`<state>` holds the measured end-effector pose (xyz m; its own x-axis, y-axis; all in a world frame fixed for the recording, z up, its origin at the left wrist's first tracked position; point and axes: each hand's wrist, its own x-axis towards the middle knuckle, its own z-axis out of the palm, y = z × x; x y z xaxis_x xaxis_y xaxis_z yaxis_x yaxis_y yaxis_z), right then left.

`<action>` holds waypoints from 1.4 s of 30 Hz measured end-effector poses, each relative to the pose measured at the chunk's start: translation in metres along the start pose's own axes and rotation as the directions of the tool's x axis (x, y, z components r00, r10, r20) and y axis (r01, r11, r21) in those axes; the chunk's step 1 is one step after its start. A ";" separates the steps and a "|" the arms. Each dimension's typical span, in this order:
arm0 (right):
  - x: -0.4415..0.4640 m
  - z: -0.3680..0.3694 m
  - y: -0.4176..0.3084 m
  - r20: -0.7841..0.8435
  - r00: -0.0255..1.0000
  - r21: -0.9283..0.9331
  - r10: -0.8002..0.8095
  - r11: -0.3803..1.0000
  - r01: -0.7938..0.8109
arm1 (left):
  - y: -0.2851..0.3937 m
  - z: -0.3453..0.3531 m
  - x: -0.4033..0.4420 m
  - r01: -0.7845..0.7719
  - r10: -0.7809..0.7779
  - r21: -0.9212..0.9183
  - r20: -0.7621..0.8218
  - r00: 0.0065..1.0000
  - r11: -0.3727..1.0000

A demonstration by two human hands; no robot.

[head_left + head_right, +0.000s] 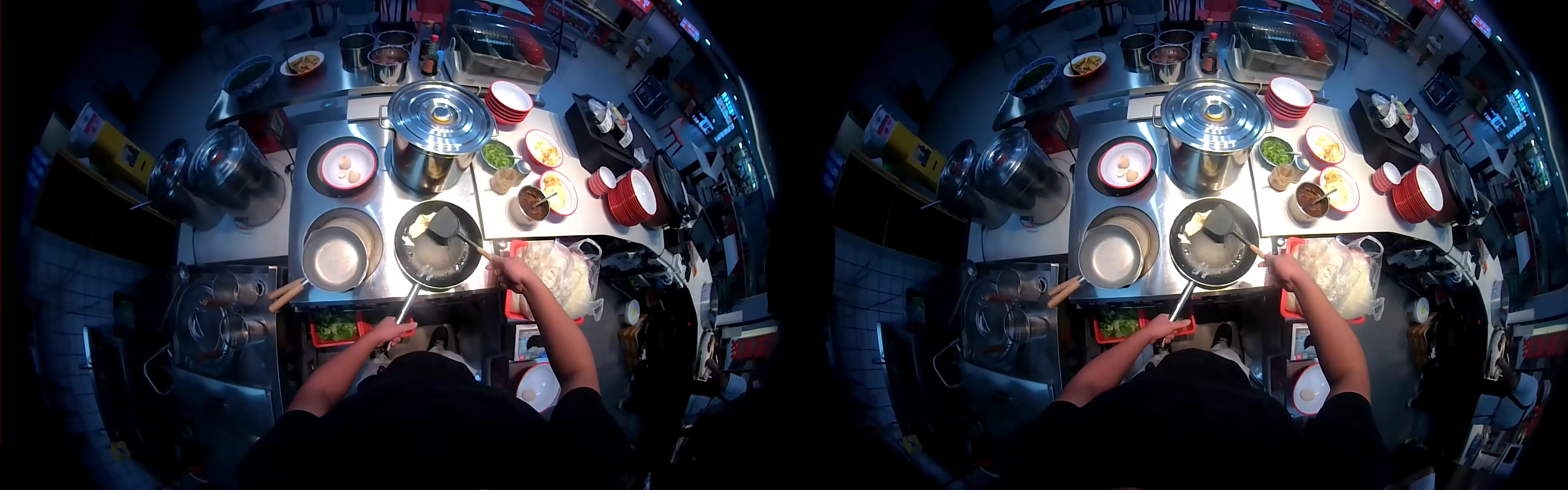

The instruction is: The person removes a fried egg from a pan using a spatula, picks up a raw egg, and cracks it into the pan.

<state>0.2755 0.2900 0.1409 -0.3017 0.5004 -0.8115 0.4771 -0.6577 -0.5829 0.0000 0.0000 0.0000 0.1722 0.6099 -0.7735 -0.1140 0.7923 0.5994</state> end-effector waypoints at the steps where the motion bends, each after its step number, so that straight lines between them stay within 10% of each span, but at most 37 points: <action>1: -0.004 0.003 -0.002 0.032 0.999 -0.010 0.009 1.000 -0.009 | 0.001 0.002 -0.002 -0.004 0.004 -0.015 0.005 1.000 1.000; 9: 0.033 0.059 0.029 0.317 0.918 0.421 0.238 0.832 -0.361 | 0.008 -0.001 -0.011 0.001 -0.001 -0.008 0.003 1.000 1.000; 19: -0.011 0.062 0.055 0.294 0.919 0.428 0.261 0.824 -0.371 | 0.005 0.000 -0.005 -0.002 0.002 0.000 -0.002 1.000 1.000; 25: -0.042 0.071 0.010 -0.134 0.983 -0.167 -0.127 0.980 0.104 | 0.004 0.002 -0.005 -0.012 0.012 -0.019 0.007 1.000 1.000; 33: 0.040 0.035 0.014 0.001 0.996 0.201 0.091 0.975 -0.089 | 0.004 -0.001 -0.002 -0.007 0.007 0.028 -0.012 1.000 1.000; 38: 0.026 0.010 0.013 -0.110 0.993 0.098 0.045 0.995 -0.034 | 0.003 0.000 -0.001 -0.028 0.029 0.044 -0.011 1.000 0.999; 42: 0.032 0.001 0.019 -0.252 0.874 -0.541 -0.414 0.809 0.227 | 0.002 -0.002 0.002 -0.009 0.010 0.055 -0.015 1.000 0.998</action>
<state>0.2745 0.2932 0.1043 -0.2532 0.8522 -0.4579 0.7645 -0.1138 -0.6345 -0.0020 0.0025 -0.0006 0.1569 0.6176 -0.7707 -0.0615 0.7849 0.6166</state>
